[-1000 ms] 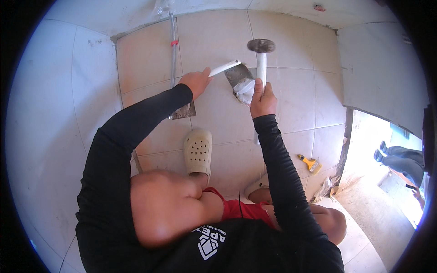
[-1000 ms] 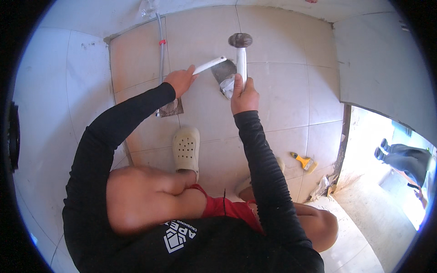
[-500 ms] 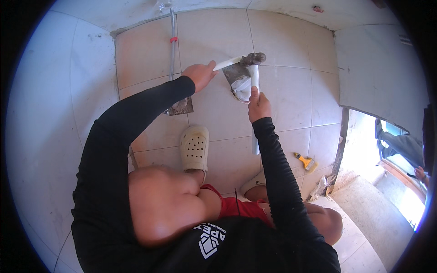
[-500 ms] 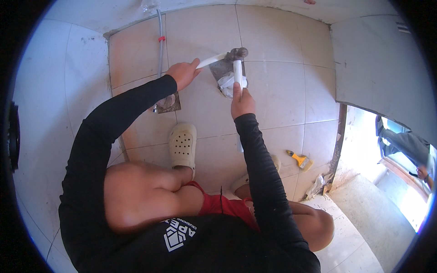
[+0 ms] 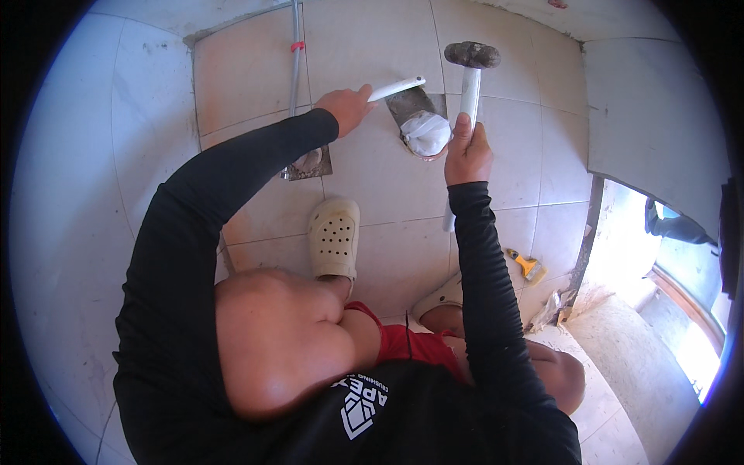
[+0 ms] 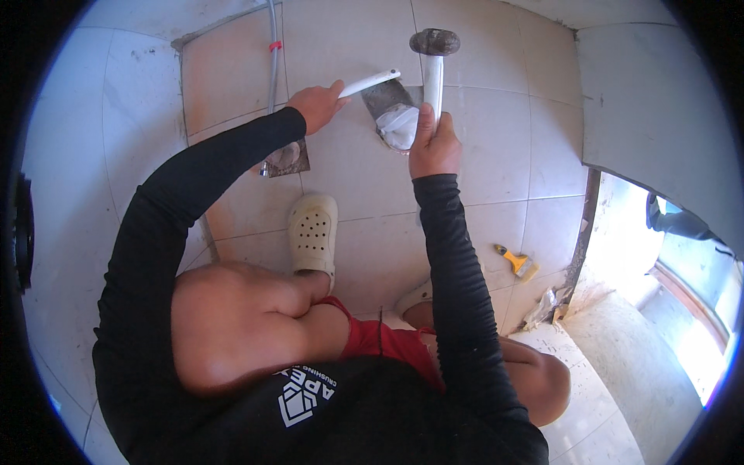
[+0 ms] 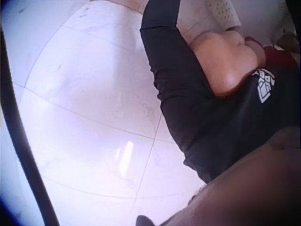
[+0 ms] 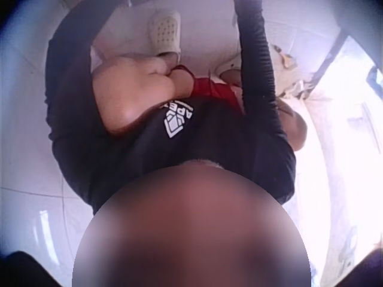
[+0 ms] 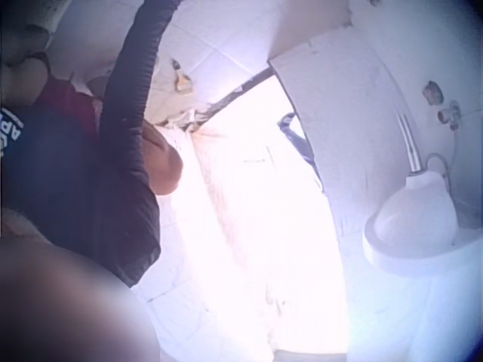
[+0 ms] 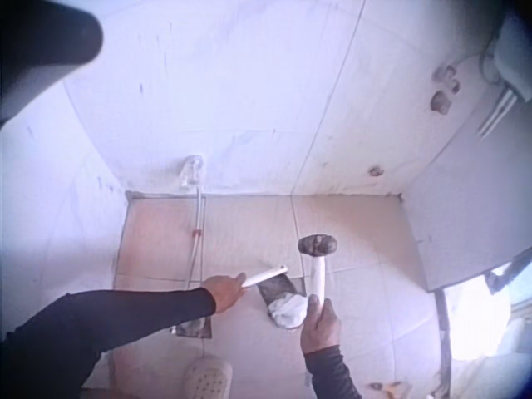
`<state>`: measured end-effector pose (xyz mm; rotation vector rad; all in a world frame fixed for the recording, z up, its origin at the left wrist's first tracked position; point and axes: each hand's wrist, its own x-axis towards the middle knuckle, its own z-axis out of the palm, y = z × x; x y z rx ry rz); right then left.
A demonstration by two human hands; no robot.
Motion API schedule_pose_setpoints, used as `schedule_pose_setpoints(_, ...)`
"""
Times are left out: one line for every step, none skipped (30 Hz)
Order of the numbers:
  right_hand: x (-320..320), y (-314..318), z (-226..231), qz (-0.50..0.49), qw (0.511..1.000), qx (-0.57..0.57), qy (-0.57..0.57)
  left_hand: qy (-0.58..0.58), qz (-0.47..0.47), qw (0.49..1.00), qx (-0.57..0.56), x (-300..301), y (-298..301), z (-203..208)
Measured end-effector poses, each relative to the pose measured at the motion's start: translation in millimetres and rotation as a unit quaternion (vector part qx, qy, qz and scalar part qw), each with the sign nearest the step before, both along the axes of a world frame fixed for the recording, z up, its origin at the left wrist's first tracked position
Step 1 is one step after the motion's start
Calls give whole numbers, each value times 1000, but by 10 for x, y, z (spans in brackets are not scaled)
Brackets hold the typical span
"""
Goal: The person squats on a tiled floor and uses a hammer and chisel to chip away debris around a white PVC pipe fitting. They then use a brush to sweep the debris away and continue chiseling the pipe fitting.
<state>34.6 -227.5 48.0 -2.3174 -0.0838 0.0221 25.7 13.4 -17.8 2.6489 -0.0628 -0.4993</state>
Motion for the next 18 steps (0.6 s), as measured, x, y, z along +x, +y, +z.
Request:
schedule_pose_setpoints(-3,62,-15,-7,998,-38,46,1,4,1000,-1,-5,-4,-2)
schedule_pose_setpoints(-5,124,-43,-10,996,-68,58,-10,7,1000,-4,-14,-12,0)
schedule_pose_setpoints(28,159,-70,-12,988,-112,102,-18,10,1000,-7,-13,-23,-3)
schedule_pose_setpoints(54,199,-107,15,980,-154,127,-20,10,1000,-11,-18,-38,-4)
schedule_pose_setpoints(105,189,-120,44,982,-143,115,-20,11,1000,-14,-16,-47,-4)
schedule_pose_setpoints(140,187,-133,50,974,-162,147,-5,8,1000,-15,-8,-54,-2)
schedule_pose_setpoints(155,167,-131,62,980,-137,131,-1,14,1000,-2,-2,-61,-1)
schedule_pose_setpoints(162,145,-122,60,980,-130,135,7,12,1000,-2,7,-63,2)
schedule_pose_setpoints(143,128,-105,57,983,-120,125,13,13,1000,-3,7,-67,6)
schedule_pose_setpoints(119,117,-86,44,985,-104,130,13,19,1000,-3,11,-63,11)
schedule_pose_setpoints(83,123,-73,32,988,-84,123,16,14,1000,-2,8,-63,18)
schedule_pose_setpoints(51,134,-61,23,992,-65,105,13,11,1000,0,3,-63,25)
schedule_pose_setpoints(50,163,-65,20,988,-99,113,6,6,1000,2,8,-62,30)
schedule_pose_setpoints(59,201,-77,20,985,-134,109,11,10,1000,2,6,-64,35)
schedule_pose_setpoints(91,222,-95,25,973,-179,145,16,10,1000,0,5,-73,37)
schedule_pose_setpoints(155,232,-115,30,980,-163,108,11,13,1000,1,13,-84,40)
schedule_pose_setpoints(219,217,-133,43,980,-157,115,23,18,1000,-9,11,-105,40)
schedule_pose_setpoints(292,183,-147,37,980,-161,111,29,27,999,-19,7,-131,41)
